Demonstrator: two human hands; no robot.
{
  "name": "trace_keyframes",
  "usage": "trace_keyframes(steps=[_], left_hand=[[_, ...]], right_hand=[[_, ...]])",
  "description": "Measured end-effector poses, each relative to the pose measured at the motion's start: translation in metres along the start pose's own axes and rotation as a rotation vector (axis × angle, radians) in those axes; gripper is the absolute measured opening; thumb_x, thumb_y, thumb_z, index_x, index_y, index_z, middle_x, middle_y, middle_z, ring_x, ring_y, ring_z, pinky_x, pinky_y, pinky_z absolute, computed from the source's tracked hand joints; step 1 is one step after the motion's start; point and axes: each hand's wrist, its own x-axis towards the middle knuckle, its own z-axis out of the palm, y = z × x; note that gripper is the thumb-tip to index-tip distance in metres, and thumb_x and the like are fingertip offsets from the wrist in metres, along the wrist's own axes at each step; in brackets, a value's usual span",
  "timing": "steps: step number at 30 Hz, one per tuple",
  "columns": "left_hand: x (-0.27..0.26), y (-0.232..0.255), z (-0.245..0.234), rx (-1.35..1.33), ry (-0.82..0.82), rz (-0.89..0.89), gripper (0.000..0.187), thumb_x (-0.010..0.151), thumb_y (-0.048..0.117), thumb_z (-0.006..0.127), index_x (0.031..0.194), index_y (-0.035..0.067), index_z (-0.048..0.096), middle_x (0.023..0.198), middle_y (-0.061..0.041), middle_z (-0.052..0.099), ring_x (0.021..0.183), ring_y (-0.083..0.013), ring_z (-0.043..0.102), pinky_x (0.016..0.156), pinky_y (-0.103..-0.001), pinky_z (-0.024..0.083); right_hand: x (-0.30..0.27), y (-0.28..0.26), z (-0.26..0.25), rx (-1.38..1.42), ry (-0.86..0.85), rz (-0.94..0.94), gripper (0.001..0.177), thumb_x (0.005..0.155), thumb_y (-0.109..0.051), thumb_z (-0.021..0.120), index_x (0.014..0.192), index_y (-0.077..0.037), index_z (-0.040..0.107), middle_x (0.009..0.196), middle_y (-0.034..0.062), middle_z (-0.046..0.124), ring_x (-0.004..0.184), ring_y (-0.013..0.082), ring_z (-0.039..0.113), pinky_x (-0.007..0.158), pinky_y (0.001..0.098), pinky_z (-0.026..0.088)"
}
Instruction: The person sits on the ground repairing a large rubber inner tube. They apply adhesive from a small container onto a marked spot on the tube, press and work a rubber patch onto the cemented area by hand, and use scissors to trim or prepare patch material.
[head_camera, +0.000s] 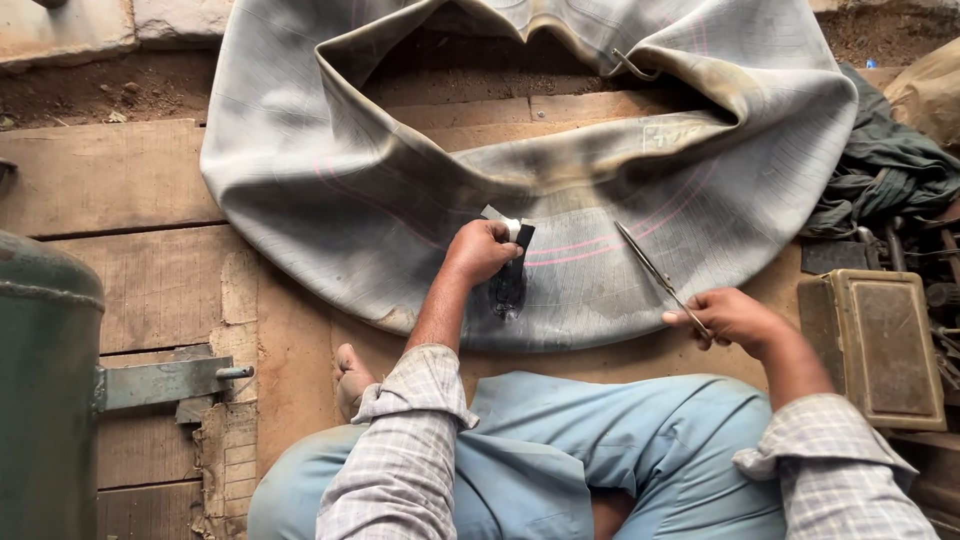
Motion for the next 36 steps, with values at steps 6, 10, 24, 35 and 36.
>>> trace_keyframes(steps=[6, 10, 24, 35, 36], left_hand=[[-0.002, 0.002, 0.000, 0.062, 0.040, -0.018, 0.021, 0.082, 0.025, 0.080, 0.095, 0.009, 0.080, 0.082, -0.009, 0.077, 0.076, -0.0195, 0.072, 0.073, -0.038, 0.056], [0.009, -0.012, 0.005, 0.009, 0.038, 0.000, 0.023, 0.082, 0.025, 0.081, 0.097, 0.008, 0.079, 0.089, -0.010, 0.077, 0.082, -0.0202, 0.074, 0.077, -0.037, 0.058], [0.009, -0.007, 0.008, 0.035, 0.140, 0.105, 0.029, 0.072, 0.025, 0.087, 0.096, 0.010, 0.080, 0.117, 0.000, 0.068, 0.112, -0.0194, 0.066, 0.100, -0.033, 0.051], [0.007, -0.005, 0.007, 0.086, 0.153, 0.145, 0.028, 0.074, 0.025, 0.085, 0.097, 0.009, 0.080, 0.118, 0.000, 0.068, 0.119, -0.0200, 0.061, 0.107, -0.035, 0.045], [0.006, -0.003, 0.006, 0.116, 0.164, 0.143, 0.028, 0.073, 0.025, 0.086, 0.097, 0.009, 0.081, 0.118, 0.000, 0.068, 0.119, -0.0205, 0.060, 0.108, -0.038, 0.040]], right_hand=[[-0.051, -0.069, 0.040, -0.386, 0.304, -0.191, 0.070, 0.062, -0.057, 0.090, 0.097, 0.000, 0.069, 0.080, 0.0155, 0.072, 0.071, 0.0234, 0.068, 0.065, 0.0379, 0.055], [-0.063, -0.096, 0.067, -0.736, 0.411, -0.471, 0.083, 0.052, -0.066, 0.092, 0.103, -0.006, 0.067, 0.097, 0.0141, 0.069, 0.090, 0.0282, 0.067, 0.079, 0.0405, 0.053], [-0.036, -0.132, 0.104, -1.372, 0.313, -0.701, 0.080, 0.075, -0.081, 0.065, 0.106, -0.007, 0.064, 0.100, 0.0105, 0.066, 0.099, 0.0257, 0.063, 0.089, 0.0384, 0.045], [-0.028, -0.146, 0.111, -1.224, 0.324, -0.862, 0.078, 0.071, -0.077, 0.070, 0.099, -0.005, 0.065, 0.097, 0.0122, 0.067, 0.099, 0.0286, 0.063, 0.087, 0.0415, 0.047], [-0.027, -0.147, 0.111, -1.231, 0.326, -0.873, 0.078, 0.071, -0.078, 0.070, 0.099, -0.005, 0.065, 0.097, 0.0126, 0.067, 0.099, 0.0291, 0.064, 0.087, 0.0416, 0.047]])
